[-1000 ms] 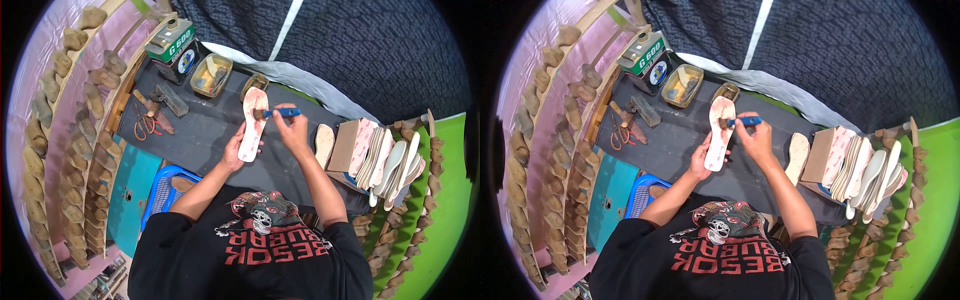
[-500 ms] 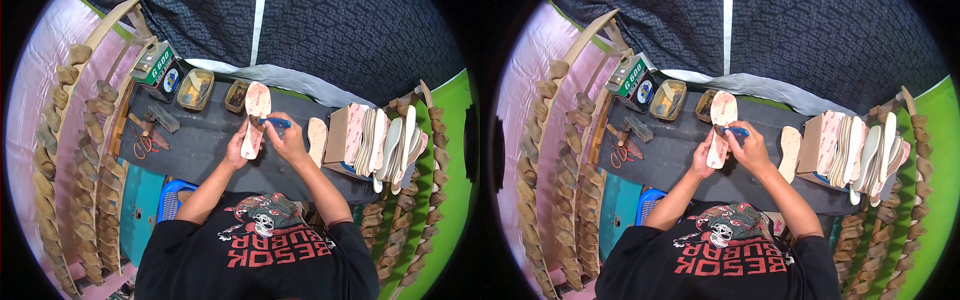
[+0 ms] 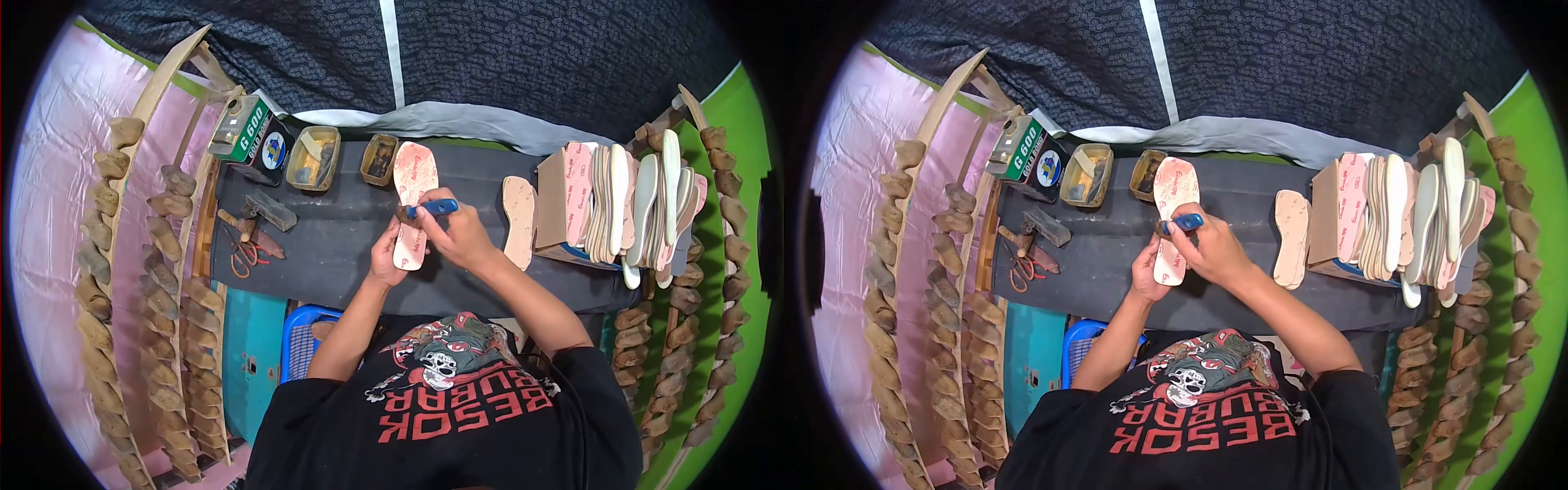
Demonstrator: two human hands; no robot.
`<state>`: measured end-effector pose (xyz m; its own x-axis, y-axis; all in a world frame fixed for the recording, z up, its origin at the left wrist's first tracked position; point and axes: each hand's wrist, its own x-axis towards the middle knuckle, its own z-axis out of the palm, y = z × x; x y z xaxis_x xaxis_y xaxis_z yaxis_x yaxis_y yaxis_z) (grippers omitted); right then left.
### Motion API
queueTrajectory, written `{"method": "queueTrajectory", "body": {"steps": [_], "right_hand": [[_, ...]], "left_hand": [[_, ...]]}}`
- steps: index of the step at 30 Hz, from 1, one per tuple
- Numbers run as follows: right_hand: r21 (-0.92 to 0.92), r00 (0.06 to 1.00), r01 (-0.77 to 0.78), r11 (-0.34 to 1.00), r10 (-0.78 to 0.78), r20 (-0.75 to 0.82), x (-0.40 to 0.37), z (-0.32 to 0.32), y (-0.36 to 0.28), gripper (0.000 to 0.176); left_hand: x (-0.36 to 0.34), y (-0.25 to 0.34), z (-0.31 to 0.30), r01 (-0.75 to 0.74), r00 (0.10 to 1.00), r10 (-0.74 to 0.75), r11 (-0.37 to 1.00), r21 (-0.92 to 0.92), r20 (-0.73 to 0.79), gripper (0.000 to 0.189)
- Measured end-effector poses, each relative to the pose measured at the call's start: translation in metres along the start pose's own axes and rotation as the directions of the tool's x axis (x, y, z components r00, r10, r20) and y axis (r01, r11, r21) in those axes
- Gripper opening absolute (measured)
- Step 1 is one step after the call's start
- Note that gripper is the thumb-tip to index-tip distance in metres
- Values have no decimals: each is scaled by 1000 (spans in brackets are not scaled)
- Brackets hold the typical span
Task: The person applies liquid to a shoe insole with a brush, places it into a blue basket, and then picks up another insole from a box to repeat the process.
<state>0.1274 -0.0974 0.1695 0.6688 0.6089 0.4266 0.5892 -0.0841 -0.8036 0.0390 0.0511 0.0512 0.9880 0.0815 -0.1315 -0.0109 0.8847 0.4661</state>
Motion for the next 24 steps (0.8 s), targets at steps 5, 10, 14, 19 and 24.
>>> {"method": "queueTrajectory", "body": {"steps": [5,10,14,19,24], "right_hand": [[149,985,-75,986,96,-143,8,-13,4,16],[172,976,-87,981,118,-181,1,-26,9,15],[85,991,-83,993,91,-94,-26,-29,3,15],[65,985,-15,998,26,-171,-33,-40,-3,15],[47,980,70,996,-60,-190,-37,-49,1,15]], "left_hand": [[0,-4,5,22,987,-39,994,108,158,59],[-6,-20,15,12,991,-27,994,112,131,68],[-8,-22,21,-20,995,11,995,95,100,65],[-14,-31,33,-31,995,20,992,122,97,72],[-25,-53,38,-22,990,10,996,86,137,74]]}}
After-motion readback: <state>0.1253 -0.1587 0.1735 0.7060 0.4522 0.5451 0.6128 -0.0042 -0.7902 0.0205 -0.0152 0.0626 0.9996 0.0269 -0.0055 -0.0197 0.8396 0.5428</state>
